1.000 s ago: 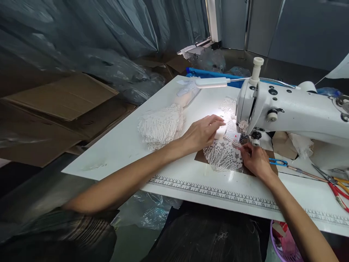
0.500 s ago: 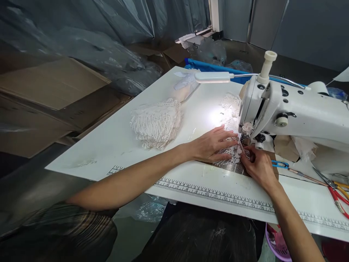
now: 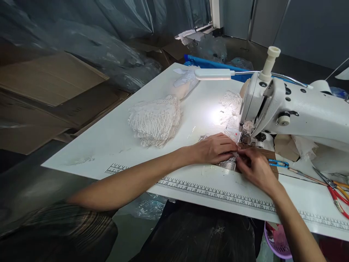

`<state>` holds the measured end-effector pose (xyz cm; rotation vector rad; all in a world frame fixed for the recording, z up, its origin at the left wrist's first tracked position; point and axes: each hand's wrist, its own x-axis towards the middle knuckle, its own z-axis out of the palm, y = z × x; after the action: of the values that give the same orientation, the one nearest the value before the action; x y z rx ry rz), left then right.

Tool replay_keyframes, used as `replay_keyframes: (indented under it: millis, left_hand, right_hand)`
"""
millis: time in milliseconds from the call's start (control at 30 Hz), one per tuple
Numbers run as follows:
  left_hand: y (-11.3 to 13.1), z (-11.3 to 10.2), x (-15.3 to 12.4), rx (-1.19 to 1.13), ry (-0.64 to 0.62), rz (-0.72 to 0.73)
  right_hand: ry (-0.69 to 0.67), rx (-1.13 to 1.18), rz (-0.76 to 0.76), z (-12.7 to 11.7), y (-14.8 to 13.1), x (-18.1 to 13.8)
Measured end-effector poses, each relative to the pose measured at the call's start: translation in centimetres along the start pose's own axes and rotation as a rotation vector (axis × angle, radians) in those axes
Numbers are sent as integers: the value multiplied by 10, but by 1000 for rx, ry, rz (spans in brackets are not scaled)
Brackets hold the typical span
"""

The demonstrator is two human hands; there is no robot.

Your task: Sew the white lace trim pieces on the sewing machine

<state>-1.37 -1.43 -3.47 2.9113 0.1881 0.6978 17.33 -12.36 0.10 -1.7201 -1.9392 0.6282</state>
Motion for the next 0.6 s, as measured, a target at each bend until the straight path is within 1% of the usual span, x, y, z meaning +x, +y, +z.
replay_keyframes:
  millis: [67,167,300,367,433,500,600]
  left_hand:
    - [-3,-2,-3,-11,14,25]
    - [-2,-5,-5,6,42,19]
    - [0,-6,-4,36,83,-12]
    - [0,-5,-4,57,110,-3]
    - [-1,-5,-4,78,129,15]
    - [-1,-5,-4,89,118,16]
    - [0,-6,-3,87,53,-12]
  right_hand:
    - [-64,42,13,-15,4,4]
    - [-60,-30,14,-24,13,10]
    - [21,-145,-20,-11,24,12]
    - [62,-200,-80,-2,28,9]
    - [70,-242,-158,2,30,6]
    - [61,-275,-221,3,31,4]
    - [42,-334,-255,4,31,4]
